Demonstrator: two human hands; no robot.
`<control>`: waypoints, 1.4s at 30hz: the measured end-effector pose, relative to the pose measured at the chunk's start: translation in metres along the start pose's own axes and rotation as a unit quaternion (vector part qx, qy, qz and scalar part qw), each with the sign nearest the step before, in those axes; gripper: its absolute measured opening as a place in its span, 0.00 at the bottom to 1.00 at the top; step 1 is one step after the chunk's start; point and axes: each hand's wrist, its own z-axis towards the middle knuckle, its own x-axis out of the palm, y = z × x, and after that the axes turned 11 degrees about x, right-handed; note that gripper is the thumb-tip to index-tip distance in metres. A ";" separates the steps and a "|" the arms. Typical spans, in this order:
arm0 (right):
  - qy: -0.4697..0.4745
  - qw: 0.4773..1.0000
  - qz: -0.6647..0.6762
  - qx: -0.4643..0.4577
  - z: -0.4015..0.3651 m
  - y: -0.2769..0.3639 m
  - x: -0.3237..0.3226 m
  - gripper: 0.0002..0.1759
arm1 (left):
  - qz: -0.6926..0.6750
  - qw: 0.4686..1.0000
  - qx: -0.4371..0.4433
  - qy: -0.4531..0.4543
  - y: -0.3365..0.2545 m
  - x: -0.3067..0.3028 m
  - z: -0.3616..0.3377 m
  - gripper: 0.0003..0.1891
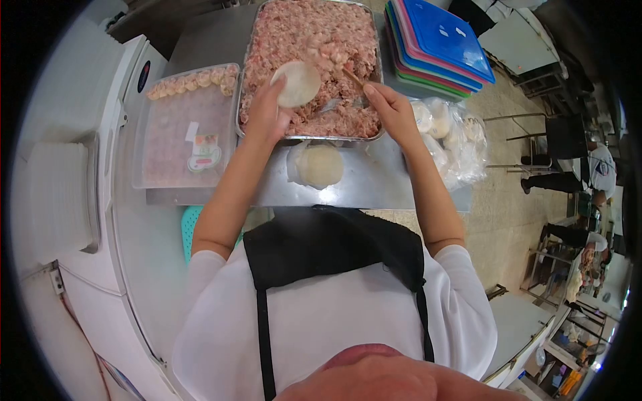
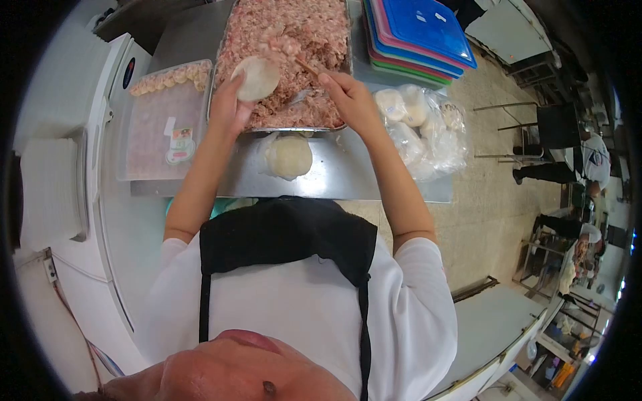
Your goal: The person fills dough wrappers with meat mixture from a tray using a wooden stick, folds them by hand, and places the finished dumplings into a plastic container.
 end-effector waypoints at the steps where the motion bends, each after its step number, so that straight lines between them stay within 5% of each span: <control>1: -0.028 0.998 0.016 -0.055 0.001 0.004 0.005 0.17 | -0.045 0.999 -0.007 -0.005 -0.001 0.011 0.005 0.23; 4: -0.064 0.975 -0.133 -0.167 0.004 0.002 0.016 0.14 | -0.213 0.975 -0.015 0.058 0.002 0.034 0.009 0.26; 7: -0.070 0.950 -0.257 -0.163 -0.010 0.008 0.017 0.15 | -0.223 0.968 -0.079 -0.086 -0.007 0.053 0.004 0.36; 10: -0.002 0.900 -0.415 -0.135 -0.018 0.021 -0.003 0.17 | -0.185 0.977 -0.045 -0.099 0.006 0.040 0.008 0.43; 13: 0.011 0.854 -0.506 -0.124 -0.031 0.048 -0.025 0.17 | -0.282 0.959 0.013 0.000 0.043 -0.004 0.038 0.42; 15: -0.001 0.876 -0.461 -0.141 -0.038 0.056 -0.026 0.16 | -0.351 0.933 -0.002 0.077 0.051 -0.018 0.045 0.43; 16: -0.008 0.886 -0.439 -0.149 -0.040 0.058 -0.025 0.16 | -0.226 0.966 -0.011 -0.126 0.026 0.013 0.020 0.43; 19: 0.045 0.905 -0.382 -0.182 -0.030 0.032 -0.009 0.18 | -0.183 0.975 -0.059 -0.109 0.001 0.054 -0.007 0.43; 22: 0.057 0.845 -0.516 -0.129 -0.036 0.061 -0.039 0.18 | -0.218 0.966 -0.055 -0.131 0.006 0.044 0.000 0.43; 25: -0.020 0.892 -0.389 -0.230 -0.043 0.067 -0.031 0.15 | -0.141 0.987 -0.003 -0.081 -0.001 0.054 -0.005 0.41; 29: 0.025 0.920 -0.351 -0.175 -0.024 0.035 -0.025 0.16 | -0.200 0.971 0.035 -0.128 0.012 0.050 0.006 0.35; 31: 0.092 0.961 -0.251 -0.063 -0.029 0.027 -0.035 0.16 | -0.289 0.945 0.007 -0.151 0.009 0.009 0.020 0.30; 34: 0.179 0.966 -0.187 -0.013 -0.047 -0.009 -0.025 0.13 | -0.216 0.976 0.034 0.013 -0.009 -0.008 0.023 0.27; 37: 0.163 0.944 -0.280 -0.062 -0.060 -0.067 0.010 0.12 | -0.013 0.994 0.108 0.026 -0.022 0.001 0.013 0.28; 42: 0.102 0.928 -0.340 -0.116 -0.056 -0.099 0.051 0.13 | 0.130 0.974 0.180 0.047 -0.026 0.001 0.008 0.26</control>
